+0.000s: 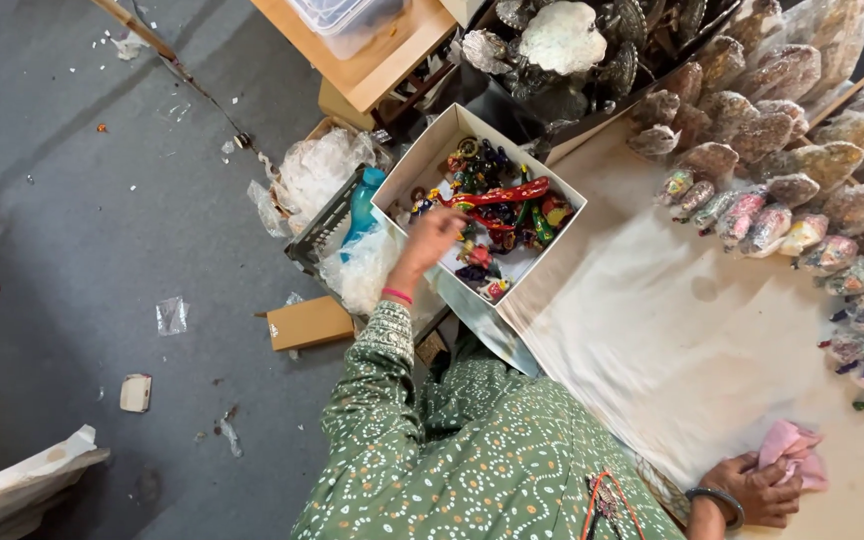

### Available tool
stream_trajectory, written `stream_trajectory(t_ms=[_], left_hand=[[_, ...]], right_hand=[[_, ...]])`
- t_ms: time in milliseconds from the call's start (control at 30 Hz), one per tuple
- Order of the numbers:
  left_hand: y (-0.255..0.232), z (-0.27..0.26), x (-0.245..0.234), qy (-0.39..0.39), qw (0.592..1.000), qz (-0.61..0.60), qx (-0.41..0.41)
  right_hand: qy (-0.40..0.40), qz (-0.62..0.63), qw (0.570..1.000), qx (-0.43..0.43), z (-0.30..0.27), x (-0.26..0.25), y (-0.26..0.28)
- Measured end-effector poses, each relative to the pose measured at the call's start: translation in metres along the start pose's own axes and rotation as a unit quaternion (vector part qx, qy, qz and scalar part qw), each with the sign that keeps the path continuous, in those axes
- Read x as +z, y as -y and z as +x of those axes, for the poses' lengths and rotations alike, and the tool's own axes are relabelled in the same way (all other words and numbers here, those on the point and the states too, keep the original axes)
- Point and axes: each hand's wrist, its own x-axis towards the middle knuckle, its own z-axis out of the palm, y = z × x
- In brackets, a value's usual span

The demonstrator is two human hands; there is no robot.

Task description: The person wipes a small, colorful figurine with a pink cloth and then wraps it in bubble wrap. They place the wrapped item on a table among other similarly wrapped items.

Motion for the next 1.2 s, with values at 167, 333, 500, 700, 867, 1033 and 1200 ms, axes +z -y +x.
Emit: stream_trajectory(t_ms=[167, 333, 500, 700, 867, 1033, 1200], left_hand=[[0.039, 0.008, -0.035, -0.207, 0.97, 0.13, -0.004], [0.04, 0.012, -0.031, -0.147, 0.962, 0.229, -0.016], [0.038, 0.03, -0.016, -0.027, 0.936, 0.352, -0.018], [-0.032, 0.024, -0.018, -0.044, 0.917, 0.387, -0.084], [0.011, 0.012, 0.015, -0.067, 0.912, 0.395, -0.088], [0.081, 0.029, 0.044, -0.066, 0.916, 0.39, -0.066], [0.088, 0.028, 0.031, -0.166, 0.935, 0.312, -0.025]], right_hand=[[-0.005, -0.016, 1.0, -0.005, -0.002, 0.001, -0.002], [-0.025, -0.033, 0.999, -0.011, -0.002, -0.003, 0.0], [-0.006, -0.012, 1.0, 0.004, -0.001, -0.003, 0.002], [-0.011, 0.0, 1.0, 0.016, 0.001, -0.012, 0.006], [-0.011, 0.008, 1.0, 0.022, 0.001, -0.015, 0.011], [-0.005, 0.016, 0.999, 0.028, 0.003, -0.014, 0.011], [-0.014, 0.047, 0.998, 0.027, 0.002, -0.003, 0.005]])
